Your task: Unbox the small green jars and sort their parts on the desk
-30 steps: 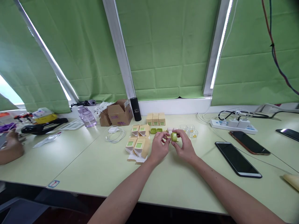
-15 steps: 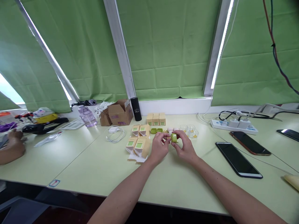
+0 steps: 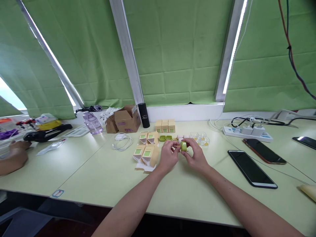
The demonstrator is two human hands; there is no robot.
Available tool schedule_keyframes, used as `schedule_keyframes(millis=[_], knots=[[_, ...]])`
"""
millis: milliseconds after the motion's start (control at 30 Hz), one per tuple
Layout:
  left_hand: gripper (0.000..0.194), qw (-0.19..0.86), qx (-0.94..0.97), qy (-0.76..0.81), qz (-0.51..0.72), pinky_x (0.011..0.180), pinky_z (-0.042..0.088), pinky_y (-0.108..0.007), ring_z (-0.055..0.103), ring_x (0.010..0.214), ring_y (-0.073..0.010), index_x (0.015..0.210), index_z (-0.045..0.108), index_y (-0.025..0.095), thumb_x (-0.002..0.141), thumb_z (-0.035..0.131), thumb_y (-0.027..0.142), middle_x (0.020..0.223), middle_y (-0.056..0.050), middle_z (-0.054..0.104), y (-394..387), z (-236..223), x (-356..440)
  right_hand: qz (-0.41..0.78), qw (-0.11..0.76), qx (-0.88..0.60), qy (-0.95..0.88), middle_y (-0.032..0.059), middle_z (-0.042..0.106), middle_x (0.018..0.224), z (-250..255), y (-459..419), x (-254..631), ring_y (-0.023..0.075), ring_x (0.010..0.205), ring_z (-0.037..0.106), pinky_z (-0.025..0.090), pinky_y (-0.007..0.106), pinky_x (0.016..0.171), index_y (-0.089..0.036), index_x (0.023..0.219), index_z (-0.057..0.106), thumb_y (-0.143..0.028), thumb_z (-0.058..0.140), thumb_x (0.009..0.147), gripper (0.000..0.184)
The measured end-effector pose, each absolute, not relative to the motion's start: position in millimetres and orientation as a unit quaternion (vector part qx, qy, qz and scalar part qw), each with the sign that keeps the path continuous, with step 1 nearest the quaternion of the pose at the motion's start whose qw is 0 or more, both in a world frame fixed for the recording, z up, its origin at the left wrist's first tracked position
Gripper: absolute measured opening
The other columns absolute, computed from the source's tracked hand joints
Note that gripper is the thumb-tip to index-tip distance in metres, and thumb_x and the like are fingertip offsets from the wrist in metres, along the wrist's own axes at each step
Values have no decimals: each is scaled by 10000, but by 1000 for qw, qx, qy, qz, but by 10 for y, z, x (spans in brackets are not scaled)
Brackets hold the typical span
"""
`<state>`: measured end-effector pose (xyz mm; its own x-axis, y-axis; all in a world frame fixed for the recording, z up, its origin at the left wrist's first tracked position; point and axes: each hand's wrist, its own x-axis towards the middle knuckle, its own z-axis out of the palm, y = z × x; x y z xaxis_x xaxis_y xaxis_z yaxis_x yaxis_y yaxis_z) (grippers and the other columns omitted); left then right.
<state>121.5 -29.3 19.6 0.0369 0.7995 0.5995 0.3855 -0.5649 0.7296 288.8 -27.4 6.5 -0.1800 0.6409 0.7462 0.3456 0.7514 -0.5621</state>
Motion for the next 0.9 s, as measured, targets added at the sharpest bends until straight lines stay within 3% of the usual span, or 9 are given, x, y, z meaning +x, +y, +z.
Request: schedule_keyframes(millis=[233,467,633,733,900], knots=[[82,187,691,425,554,717,541,-287,642,844,-165,951,706,194,895,650,171,942,-53,644,-295,202,1223,151,562,-324,-746,97,616,1182,102,-298,2867,236,923,607,590,456,845,-268,1294,567,-259,626,909,389],[102,184,683,431,560,727,537,-291,645,880,-171,1006,688,206,909,656,193,978,-58,632,-303,218,1229,270,586,-305,-701,106,545,1316,118,-279,2841,215,994,644,631,420,870,-308,1339,609,-391,623,966,382],[292,188,695,430,544,830,539,-360,672,918,-177,1141,641,216,862,680,139,1120,-76,592,-325,235,1224,266,593,-325,-687,99,529,1295,117,-248,2859,234,1107,634,597,457,961,-326,1359,620,-393,604,981,385],[386,176,692,428,553,941,523,-431,660,1039,-221,1199,629,225,836,676,102,1179,-95,575,-329,244,1212,213,592,-345,-697,99,563,1275,130,-257,2866,257,1112,627,572,506,980,-319,1385,579,-335,647,940,451],[488,162,702,428,546,1051,474,-517,486,1314,-313,1218,643,250,770,720,71,1193,-99,626,-309,233,1202,151,590,-355,-710,109,584,1273,128,-264,2867,277,1088,633,589,514,914,-291,1360,547,-215,638,887,488]])
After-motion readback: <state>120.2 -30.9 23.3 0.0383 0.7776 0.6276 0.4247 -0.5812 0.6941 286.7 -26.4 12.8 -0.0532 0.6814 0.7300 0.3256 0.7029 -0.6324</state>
